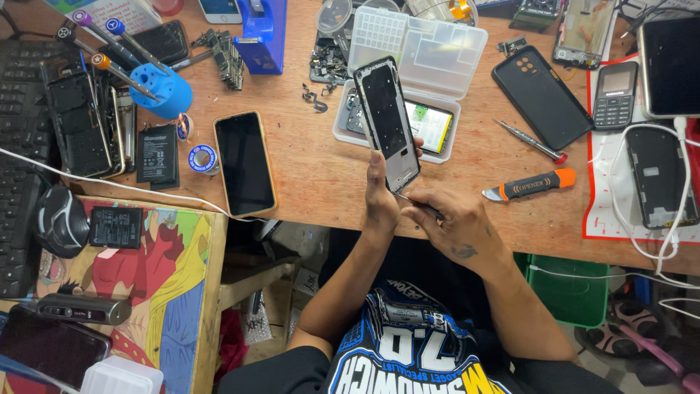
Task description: The person uses a metal spudger to carefully pry and separate the screen assembly from the smartphone frame along the edges. The person rotates the device to access different sides while working on the disassembly.
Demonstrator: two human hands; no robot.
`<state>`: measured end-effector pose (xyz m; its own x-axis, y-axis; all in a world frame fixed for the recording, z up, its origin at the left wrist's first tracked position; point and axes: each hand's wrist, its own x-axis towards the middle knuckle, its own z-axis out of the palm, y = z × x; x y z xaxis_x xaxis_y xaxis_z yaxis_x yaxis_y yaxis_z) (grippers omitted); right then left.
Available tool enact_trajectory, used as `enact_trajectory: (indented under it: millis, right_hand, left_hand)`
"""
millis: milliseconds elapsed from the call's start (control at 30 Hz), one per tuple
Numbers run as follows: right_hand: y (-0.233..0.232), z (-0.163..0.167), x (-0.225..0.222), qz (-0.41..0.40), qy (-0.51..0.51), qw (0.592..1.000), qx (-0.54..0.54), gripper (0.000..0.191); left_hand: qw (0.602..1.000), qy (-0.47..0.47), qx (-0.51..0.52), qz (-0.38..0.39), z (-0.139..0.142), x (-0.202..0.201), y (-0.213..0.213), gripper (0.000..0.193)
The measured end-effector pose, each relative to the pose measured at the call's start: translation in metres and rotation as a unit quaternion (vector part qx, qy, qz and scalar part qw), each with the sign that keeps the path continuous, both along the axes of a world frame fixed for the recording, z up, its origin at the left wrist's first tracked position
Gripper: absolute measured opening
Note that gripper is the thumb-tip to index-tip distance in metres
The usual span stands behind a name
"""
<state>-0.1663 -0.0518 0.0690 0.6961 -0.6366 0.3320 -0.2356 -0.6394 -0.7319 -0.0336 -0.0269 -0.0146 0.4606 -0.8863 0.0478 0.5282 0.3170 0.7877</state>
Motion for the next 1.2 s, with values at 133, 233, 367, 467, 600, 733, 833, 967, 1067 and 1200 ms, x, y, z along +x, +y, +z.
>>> enact_trajectory:
  millis: [133, 233, 367, 467, 600, 733, 833, 967, 1067, 1200]
  right_hand:
    - [0.003, -0.003, 0.002, -0.036, 0.003, 0.997, 0.074, 0.024]
    - [0.000, -0.004, 0.002, -0.026, -0.001, 0.999, 0.045, 0.018]
    - [-0.003, -0.005, 0.001, -0.014, -0.023, 1.000, -0.013, 0.016]
    - [-0.002, -0.007, 0.000, -0.023, 0.000, 1.000, 0.000, 0.016]
    - [0.001, -0.010, 0.000, -0.030, -0.024, 0.996, 0.084, 0.021]
    - [0.000, -0.010, -0.002, -0.025, -0.001, 0.992, 0.127, 0.024]
    - [-0.002, -0.010, 0.000, 0.007, -0.053, 0.993, 0.105, 0.017]
    - [0.000, -0.011, 0.002, 0.004, -0.065, 0.995, 0.081, 0.015]
    - [0.001, -0.013, 0.001, -0.005, -0.057, 0.994, 0.090, 0.015]
    - [0.002, -0.017, 0.002, -0.023, -0.047, 0.987, 0.151, 0.014]
  left_hand:
    - [0.999, -0.032, 0.000, 0.001, 0.003, 0.001, 0.002, 0.070]
    - [1.000, -0.018, -0.005, -0.003, 0.005, 0.001, 0.002, 0.069]
    - [1.000, -0.019, -0.009, -0.001, 0.008, 0.000, 0.002, 0.069]
    - [1.000, -0.018, -0.008, 0.000, 0.009, 0.001, 0.003, 0.069]
    - [1.000, 0.009, -0.010, -0.005, 0.008, 0.001, 0.003, 0.067]
    - [0.999, 0.031, -0.025, -0.010, 0.007, 0.002, 0.003, 0.067]
    - [0.998, 0.043, -0.033, -0.016, 0.005, 0.001, 0.003, 0.066]
    - [0.999, 0.042, -0.026, -0.016, 0.004, 0.001, 0.003, 0.067]
    - [0.999, 0.041, -0.029, -0.018, 0.004, 0.000, 0.003, 0.068]
    - [0.999, 0.033, -0.031, -0.021, 0.004, 0.001, 0.002, 0.069]
